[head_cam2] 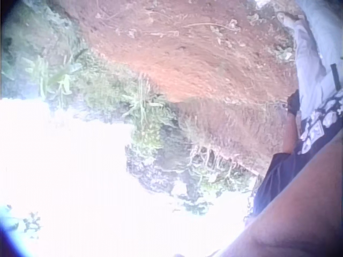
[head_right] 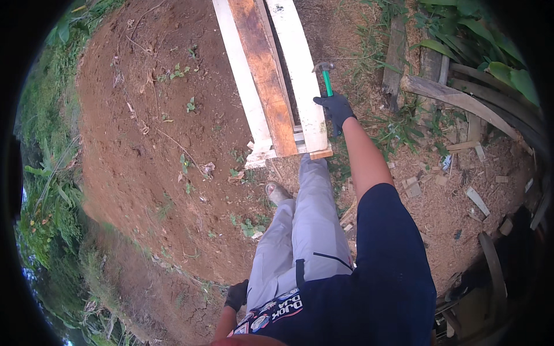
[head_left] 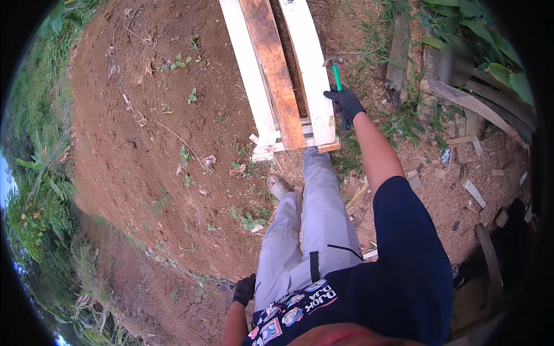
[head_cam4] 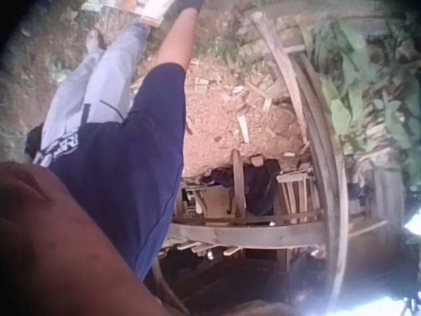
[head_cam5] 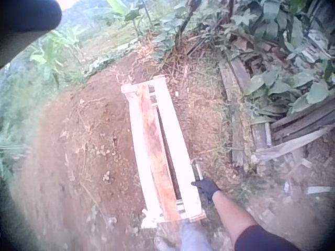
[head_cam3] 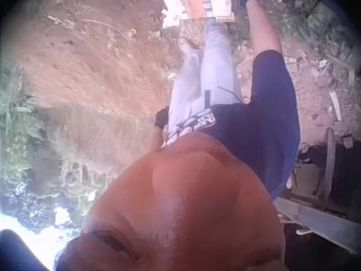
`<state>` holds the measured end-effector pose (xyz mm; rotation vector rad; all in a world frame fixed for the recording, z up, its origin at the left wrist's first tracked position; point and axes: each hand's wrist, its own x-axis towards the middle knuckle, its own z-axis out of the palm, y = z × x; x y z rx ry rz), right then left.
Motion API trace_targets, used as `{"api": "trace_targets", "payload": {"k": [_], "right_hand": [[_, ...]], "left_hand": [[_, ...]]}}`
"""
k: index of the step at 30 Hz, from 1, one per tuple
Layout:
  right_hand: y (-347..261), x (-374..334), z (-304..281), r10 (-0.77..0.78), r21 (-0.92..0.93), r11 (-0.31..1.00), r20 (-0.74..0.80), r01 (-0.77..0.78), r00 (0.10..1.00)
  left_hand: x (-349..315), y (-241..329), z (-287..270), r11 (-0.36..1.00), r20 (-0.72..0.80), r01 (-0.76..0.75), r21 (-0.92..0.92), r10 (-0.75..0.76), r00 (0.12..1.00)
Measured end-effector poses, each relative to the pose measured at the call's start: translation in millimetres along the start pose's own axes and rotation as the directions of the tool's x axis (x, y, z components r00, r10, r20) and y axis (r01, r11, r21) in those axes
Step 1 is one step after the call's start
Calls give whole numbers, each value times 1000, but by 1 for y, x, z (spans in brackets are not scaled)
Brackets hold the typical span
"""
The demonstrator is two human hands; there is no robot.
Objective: The person assembles a wooden frame on the ground using a hammer and nails. They position a wooden plank onto the frame and secure it by hammering nails into the wood.
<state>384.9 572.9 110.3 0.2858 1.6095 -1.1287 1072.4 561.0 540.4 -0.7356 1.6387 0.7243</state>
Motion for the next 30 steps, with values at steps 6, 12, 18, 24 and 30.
{"api": "trace_targets", "payload": {"k": [6, 12, 18, 24, 30], "right_hand": [[4, -25, 3, -11, 23, 1000, -78, 13, 997], [19, -56, -8, 50, 71, 997, -163, -38, 985], [53, -127, -40, 194, -99, 965, -353, -242, 915], [157, -237, -101, 345, -356, 795, -401, -491, 849], [195, -379, -112, 621, -420, 635, -222, -649, 752]], "left_hand": [[-6, 11, -18, 997, 35, 71, -2, -71, 997], [-9, -5, -13, 993, -39, 48, 106, -44, 998], [-6, -5, -35, 987, -47, 163, 13, -162, 986], [1, -9, -46, 985, -111, 138, 102, -127, 986], [13, -28, -70, 995, -166, 94, -42, -100, 981]]}}
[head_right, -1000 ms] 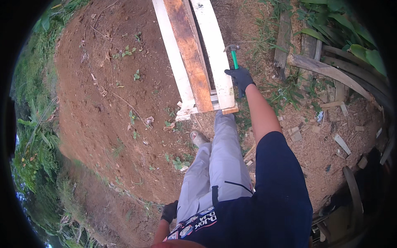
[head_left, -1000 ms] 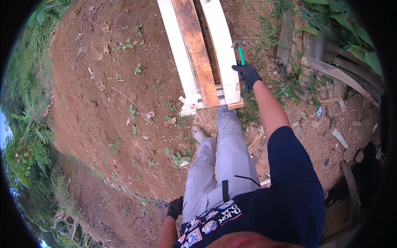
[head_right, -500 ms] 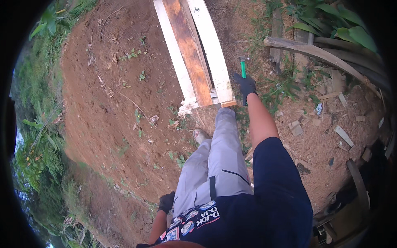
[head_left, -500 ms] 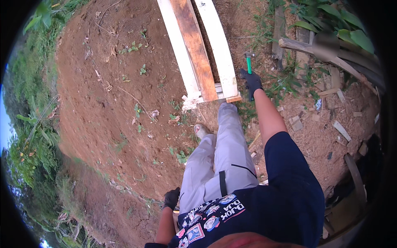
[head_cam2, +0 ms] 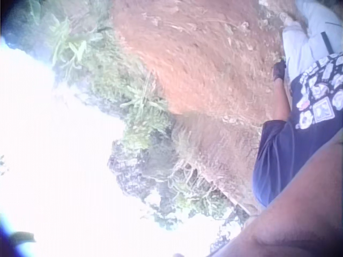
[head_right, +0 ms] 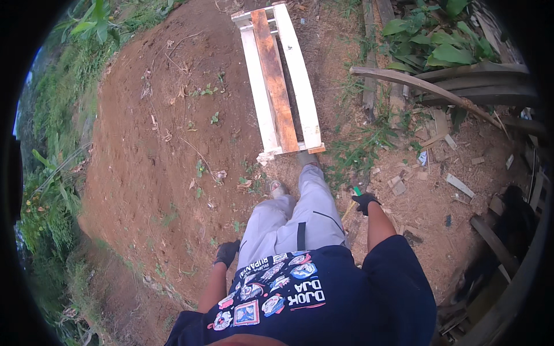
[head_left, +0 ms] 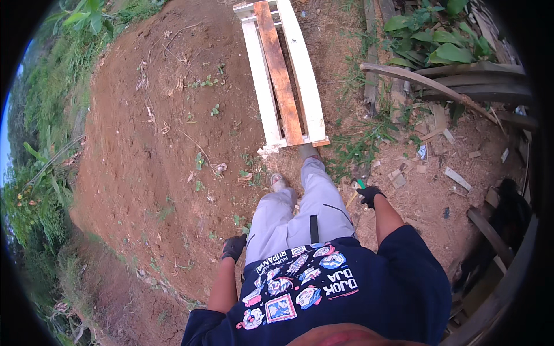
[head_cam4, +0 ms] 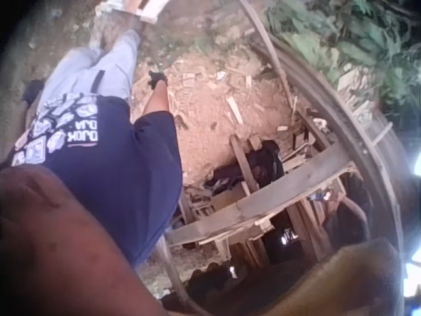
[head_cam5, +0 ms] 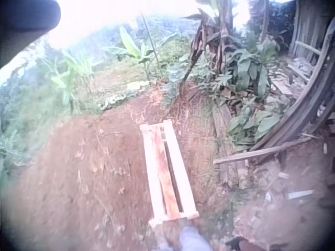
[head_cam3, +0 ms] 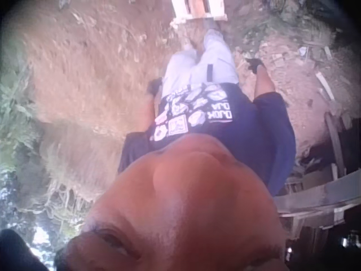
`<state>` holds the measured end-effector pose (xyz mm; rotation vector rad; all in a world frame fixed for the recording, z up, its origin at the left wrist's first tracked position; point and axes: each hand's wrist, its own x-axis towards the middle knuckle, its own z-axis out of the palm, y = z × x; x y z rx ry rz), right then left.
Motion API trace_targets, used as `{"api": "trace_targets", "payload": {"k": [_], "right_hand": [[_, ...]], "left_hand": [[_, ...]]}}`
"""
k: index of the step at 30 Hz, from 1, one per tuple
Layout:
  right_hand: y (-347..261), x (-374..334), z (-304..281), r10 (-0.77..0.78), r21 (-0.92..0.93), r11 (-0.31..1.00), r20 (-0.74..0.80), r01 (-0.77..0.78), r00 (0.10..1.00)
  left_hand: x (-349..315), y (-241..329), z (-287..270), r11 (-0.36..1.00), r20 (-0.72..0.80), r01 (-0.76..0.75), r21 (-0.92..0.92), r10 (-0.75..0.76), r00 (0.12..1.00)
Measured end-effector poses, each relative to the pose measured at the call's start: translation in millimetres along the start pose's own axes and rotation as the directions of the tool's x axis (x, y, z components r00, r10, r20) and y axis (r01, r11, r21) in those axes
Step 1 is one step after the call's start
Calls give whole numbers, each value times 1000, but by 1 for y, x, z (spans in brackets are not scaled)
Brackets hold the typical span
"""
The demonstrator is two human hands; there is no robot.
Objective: The person assembles a wooden frame on the ground using a hammer and nails. They position a wooden plank onto the frame and secure it by hammering nails into the wood.
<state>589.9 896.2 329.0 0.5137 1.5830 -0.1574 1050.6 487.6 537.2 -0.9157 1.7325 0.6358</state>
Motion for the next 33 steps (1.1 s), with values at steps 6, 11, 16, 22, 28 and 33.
{"api": "trace_targets", "payload": {"k": [6, 11, 16, 22, 28, 33], "right_hand": [[63, -23, -5, -328, -358, 882, 0, 306, 945], [34, -117, 20, -367, -348, 889, -152, 298, 918], [61, -137, 60, -320, 204, 902, -274, 380, 907], [134, -150, 132, -351, 469, 795, -162, 385, 922], [217, -148, 183, -211, 523, 821, -93, 228, 973], [236, -150, 191, -150, 506, 846, -73, 166, 986]], "left_hand": [[40, 1, -27, 979, -151, -66, -192, 37, 988], [26, -21, -43, 966, -250, -147, -212, 91, 964], [59, -82, -24, 974, -203, -162, -159, 129, 971], [120, -216, 24, 989, -36, -130, -69, 127, 991], [80, -178, -59, 871, -2, 111, -478, -128, 992], [72, -108, -79, 850, -87, -3, -526, -51, 995]]}}
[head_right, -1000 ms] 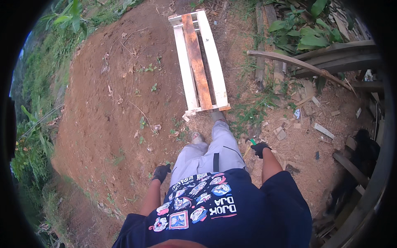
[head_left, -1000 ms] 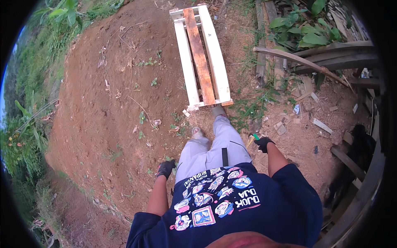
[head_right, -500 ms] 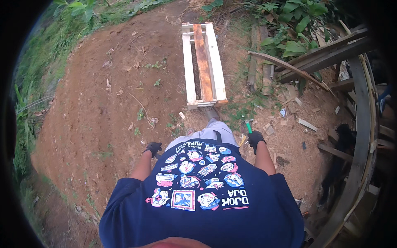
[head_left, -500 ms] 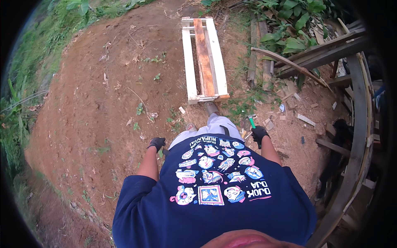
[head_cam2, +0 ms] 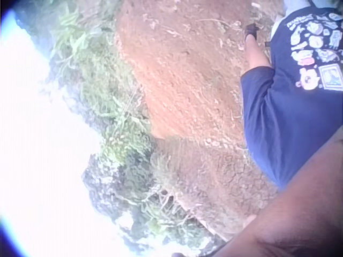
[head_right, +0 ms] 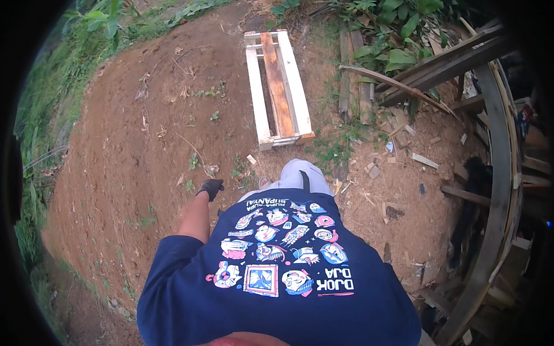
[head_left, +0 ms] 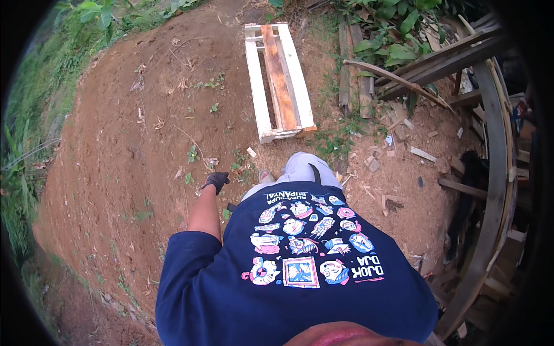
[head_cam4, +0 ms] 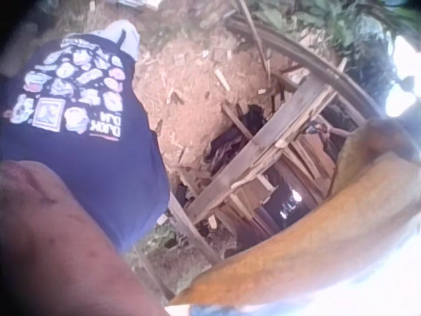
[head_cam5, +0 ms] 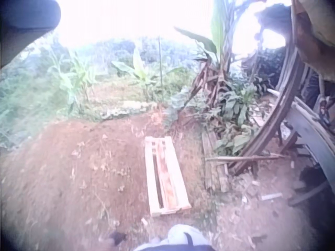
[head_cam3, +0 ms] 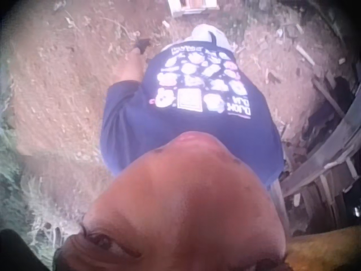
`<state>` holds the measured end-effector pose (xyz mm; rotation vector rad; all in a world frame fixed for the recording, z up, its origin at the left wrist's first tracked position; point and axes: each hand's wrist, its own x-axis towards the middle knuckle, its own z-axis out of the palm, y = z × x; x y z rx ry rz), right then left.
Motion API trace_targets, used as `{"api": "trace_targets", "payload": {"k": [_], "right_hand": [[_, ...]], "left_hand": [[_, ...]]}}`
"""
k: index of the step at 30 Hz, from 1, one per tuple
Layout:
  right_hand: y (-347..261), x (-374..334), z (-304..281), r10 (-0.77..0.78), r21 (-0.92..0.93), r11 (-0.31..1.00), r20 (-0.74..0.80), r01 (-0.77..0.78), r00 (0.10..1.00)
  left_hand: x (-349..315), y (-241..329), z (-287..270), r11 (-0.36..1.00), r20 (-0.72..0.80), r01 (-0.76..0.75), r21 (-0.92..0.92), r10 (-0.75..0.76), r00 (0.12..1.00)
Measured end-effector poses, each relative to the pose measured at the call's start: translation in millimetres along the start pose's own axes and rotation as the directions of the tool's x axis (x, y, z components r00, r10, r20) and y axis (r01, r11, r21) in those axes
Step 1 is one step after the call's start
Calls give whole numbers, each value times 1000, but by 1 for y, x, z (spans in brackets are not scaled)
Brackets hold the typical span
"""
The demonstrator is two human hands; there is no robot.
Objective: The person assembles a wooden frame on the ground using a hammer and nails. They position a wooden plank onto the frame and secure it by hammering nails into the wood.
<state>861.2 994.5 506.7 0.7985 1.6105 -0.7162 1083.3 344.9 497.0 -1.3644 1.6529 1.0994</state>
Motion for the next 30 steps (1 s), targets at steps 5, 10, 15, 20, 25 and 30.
{"api": "trace_targets", "payload": {"k": [5, 10, 15, 20, 25, 30], "right_hand": [[-32, 8, -13, 7, -11, 1000, 9, -7, 1000], [-81, 26, -43, 22, 102, 994, 24, -25, 999], [-182, 12, -44, -214, -51, 976, -81, 211, 973], [-235, 10, -41, -314, -119, 945, -56, 306, 948], [-197, 56, -54, -162, -122, 979, 23, 163, 987], [-136, 78, -87, -52, -369, 929, -27, 39, 998]], "left_hand": [[32, 17, 54, 969, 124, -111, 221, 85, 989], [16, 53, 41, 968, 134, -127, 218, 99, 986], [9, 71, 14, 996, 34, 9, 93, -13, 999], [6, 105, 29, 991, -42, -33, 132, 38, 998], [49, 125, 65, 697, 106, -336, 633, 352, 930], [79, 129, 75, 556, 288, -567, 608, 511, 810]]}}
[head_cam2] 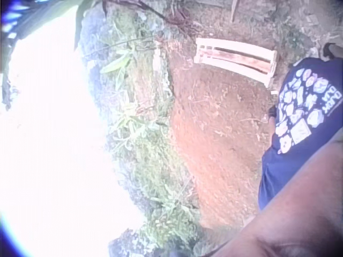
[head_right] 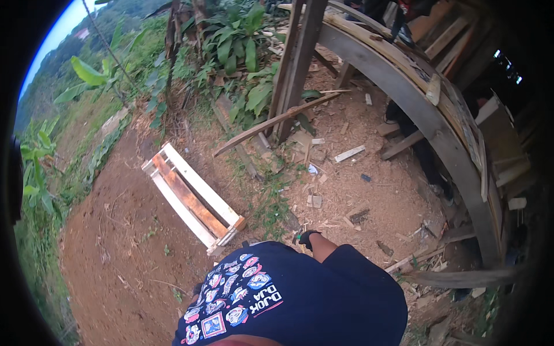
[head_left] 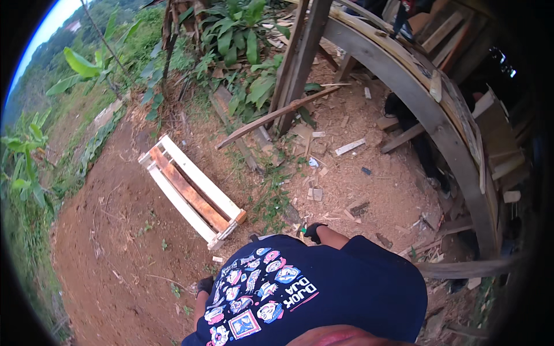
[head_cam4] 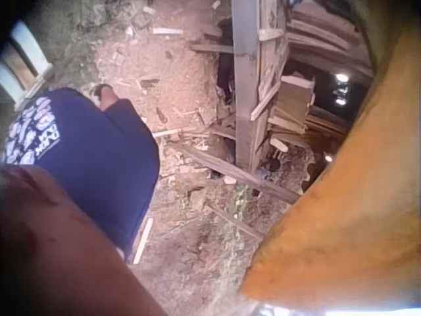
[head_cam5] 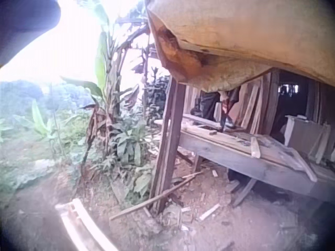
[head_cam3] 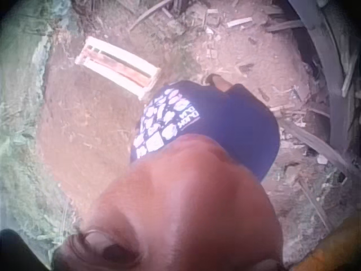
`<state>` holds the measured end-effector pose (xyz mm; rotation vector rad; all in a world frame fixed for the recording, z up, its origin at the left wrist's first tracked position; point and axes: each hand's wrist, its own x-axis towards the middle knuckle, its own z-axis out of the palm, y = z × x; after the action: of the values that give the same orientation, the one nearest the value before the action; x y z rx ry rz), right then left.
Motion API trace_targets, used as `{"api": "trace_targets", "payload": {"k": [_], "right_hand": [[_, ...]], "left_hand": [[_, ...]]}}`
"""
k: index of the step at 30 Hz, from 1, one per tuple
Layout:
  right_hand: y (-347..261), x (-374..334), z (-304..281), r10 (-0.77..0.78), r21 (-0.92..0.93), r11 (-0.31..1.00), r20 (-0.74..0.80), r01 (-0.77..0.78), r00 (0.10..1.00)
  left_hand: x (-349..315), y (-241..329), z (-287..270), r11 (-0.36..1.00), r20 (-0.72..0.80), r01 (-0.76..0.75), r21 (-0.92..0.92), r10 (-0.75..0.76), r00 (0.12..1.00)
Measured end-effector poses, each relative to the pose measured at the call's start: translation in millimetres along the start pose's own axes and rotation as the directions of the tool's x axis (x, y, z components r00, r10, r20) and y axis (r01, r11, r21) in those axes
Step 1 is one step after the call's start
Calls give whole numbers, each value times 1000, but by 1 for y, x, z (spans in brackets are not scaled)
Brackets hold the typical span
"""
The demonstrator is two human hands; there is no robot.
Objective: The person assembles a wooden frame on the ground using a hammer and nails. They position a wooden plank onto the frame and secure it by hammering nails into the wood.
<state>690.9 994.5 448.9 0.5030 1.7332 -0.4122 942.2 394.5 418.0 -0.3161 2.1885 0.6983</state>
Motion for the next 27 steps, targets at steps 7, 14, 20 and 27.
{"api": "trace_targets", "payload": {"k": [7, 14, 20, 27], "right_hand": [[123, 24, 33, -178, 29, 983, -63, 181, 982], [93, 5, 59, 117, 546, 823, 103, -154, 988], [54, -23, 42, 70, 248, 966, 27, -75, 997], [14, -10, 8, -68, 20, 997, -51, 69, 996]], "left_hand": [[19, 52, -46, 916, 154, 376, -140, -355, 922], [38, 63, -79, 903, 104, 392, -176, -379, 920], [35, 78, -89, 967, 4, 210, -146, -211, 977], [-5, 11, -20, 998, -117, 56, 34, -52, 992]]}}
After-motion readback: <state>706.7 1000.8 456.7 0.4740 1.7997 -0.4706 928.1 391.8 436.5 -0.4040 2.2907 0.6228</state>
